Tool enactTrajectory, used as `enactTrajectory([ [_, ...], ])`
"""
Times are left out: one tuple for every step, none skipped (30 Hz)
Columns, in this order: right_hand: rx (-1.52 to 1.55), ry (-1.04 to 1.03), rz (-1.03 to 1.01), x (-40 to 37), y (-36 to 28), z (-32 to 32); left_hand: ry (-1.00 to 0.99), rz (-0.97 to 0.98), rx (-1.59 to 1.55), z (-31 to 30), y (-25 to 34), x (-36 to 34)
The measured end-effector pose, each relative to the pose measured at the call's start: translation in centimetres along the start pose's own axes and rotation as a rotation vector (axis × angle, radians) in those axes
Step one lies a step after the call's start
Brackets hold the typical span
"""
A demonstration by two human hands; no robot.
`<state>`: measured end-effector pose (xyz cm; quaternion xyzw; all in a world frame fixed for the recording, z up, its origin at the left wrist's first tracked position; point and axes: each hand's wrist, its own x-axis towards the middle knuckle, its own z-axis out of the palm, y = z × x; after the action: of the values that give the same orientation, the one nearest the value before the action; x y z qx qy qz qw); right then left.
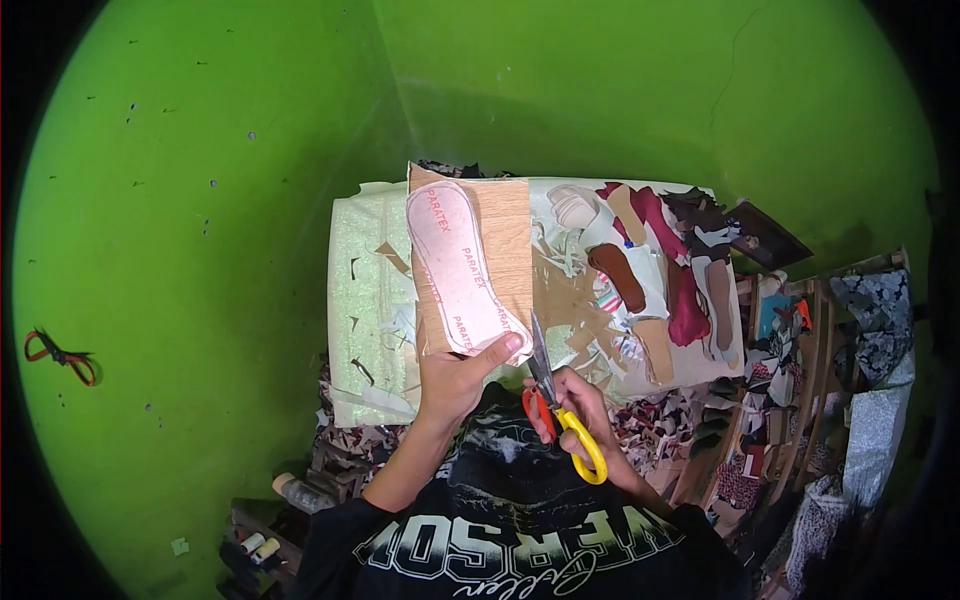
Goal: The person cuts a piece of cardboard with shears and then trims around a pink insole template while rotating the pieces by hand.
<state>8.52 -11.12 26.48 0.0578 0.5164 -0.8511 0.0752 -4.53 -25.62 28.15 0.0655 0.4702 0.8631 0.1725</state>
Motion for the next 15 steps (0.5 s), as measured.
enactTrajectory([
  [0.055, -0.006, 0.0, 0.0, 0.0, 0.2, 0.007, -0.004, -0.012, 0.2, 0.1, -0.1],
  [0.07, -0.014, -0.004, 0.0, -0.2, 0.4, 0.016, -0.008, -0.023, 0.4, 0.2, -0.2],
  [0.085, -0.022, -0.008, 0.1, -0.4, 0.5, 0.024, -0.011, -0.034, 0.6, 0.2, -0.3],
  [0.099, -0.029, -0.013, 0.2, -0.5, 0.7, 0.026, -0.001, -0.026, 0.6, 0.1, -0.3],
  [0.11, -0.025, -0.013, 0.1, -0.6, 0.9, 0.028, 0.007, -0.019, 0.6, -0.2, -0.4],
  [0.121, -0.02, -0.014, 0.1, -0.7, 1.1, 0.029, 0.017, -0.011, 0.5, -0.3, -0.5],
  [0.132, -0.017, -0.016, 0.1, -0.8, 1.3, 0.048, 0.023, -0.011, 0.7, -0.4, -0.6],
  [0.1, 0.005, -0.023, 0.0, -1.0, 1.4, 0.068, 0.028, -0.011, 0.9, -0.5, -0.7],
  [0.068, 0.028, -0.03, 0.0, -1.3, 1.5, 0.089, 0.033, -0.012, 1.0, -0.5, -0.8],
  [0.034, 0.05, -0.038, 0.0, -1.4, 1.6, 0.078, 0.024, -0.01, 0.9, -0.5, -0.8],
  [-0.033, 0.063, -0.029, -0.1, -1.3, 1.3, 0.067, 0.017, -0.008, 0.6, -0.5, -0.7],
  [-0.099, 0.076, -0.02, -0.4, -1.2, 0.8, 0.056, 0.009, -0.007, 0.4, -0.4, -0.7],
  [-0.165, 0.088, -0.009, -0.6, -1.1, 0.4, 0.047, 0.012, -0.017, 0.4, -0.3, -0.6],
  [-0.222, 0.103, 0.051, -0.6, -1.8, 0.4, 0.038, 0.015, -0.028, 0.4, -0.1, -0.5],
  [-0.296, 0.101, 0.014, -0.5, -1.8, 0.1, 0.027, 0.019, -0.038, 0.4, 0.1, -0.4],
])
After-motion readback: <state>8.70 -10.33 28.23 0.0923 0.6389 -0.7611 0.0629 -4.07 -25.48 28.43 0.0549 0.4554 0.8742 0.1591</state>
